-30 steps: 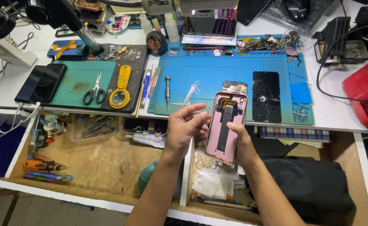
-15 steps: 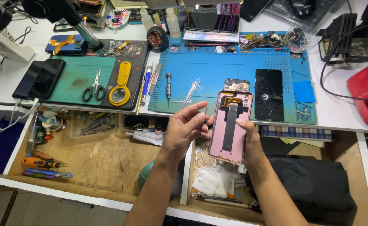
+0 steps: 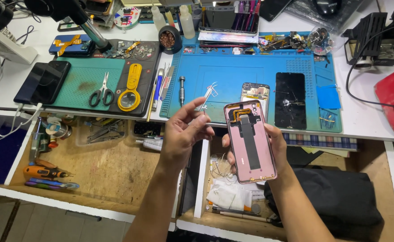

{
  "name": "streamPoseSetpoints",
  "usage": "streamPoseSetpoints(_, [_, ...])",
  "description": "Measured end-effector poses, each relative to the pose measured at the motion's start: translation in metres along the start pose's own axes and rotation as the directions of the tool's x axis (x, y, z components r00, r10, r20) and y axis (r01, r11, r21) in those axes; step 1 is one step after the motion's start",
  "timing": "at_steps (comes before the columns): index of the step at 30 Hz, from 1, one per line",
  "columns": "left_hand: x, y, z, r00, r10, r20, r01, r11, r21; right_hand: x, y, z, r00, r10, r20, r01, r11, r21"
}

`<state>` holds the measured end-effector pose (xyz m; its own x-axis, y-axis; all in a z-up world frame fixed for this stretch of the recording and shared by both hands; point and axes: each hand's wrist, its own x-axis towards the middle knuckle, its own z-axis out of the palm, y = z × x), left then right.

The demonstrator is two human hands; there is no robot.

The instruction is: Repairing a mobile phone by cleaning parts with a blower and inspecting the screen assembly

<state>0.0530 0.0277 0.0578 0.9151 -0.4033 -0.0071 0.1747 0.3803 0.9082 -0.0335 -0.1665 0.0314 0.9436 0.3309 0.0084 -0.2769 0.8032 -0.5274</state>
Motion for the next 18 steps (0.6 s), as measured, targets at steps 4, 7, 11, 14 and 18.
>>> streamPoseSetpoints(4, [0.017, 0.007, -0.01, 0.997, 0.068, -0.041, -0.061, 0.988, 0.144, -0.002, 0.007, -0.017, 0.982, 0.024, 0.187, -0.055, 0.985, 0.161])
streamPoseSetpoints(7, [0.021, 0.021, 0.0, 0.997, 0.068, -0.018, -0.063, 0.974, 0.217, -0.005, 0.008, -0.02, 0.964, 0.05, 0.26, -0.098, 0.979, 0.176])
streamPoseSetpoints(11, [0.03, 0.024, 0.004, 0.998, -0.024, 0.056, 0.007, 0.956, 0.292, -0.007, 0.01, -0.021, 0.946, 0.095, 0.31, -0.156, 0.972, 0.177])
streamPoseSetpoints(14, [0.032, 0.021, 0.006, 0.984, -0.119, 0.131, 0.072, 0.945, 0.32, -0.008, 0.011, -0.023, 0.938, 0.132, 0.32, -0.189, 0.969, 0.156])
streamPoseSetpoints(18, [0.034, 0.008, 0.005, 0.977, -0.177, 0.114, 0.155, 0.971, 0.184, -0.007, 0.012, -0.024, 0.947, 0.127, 0.294, -0.168, 0.979, 0.119])
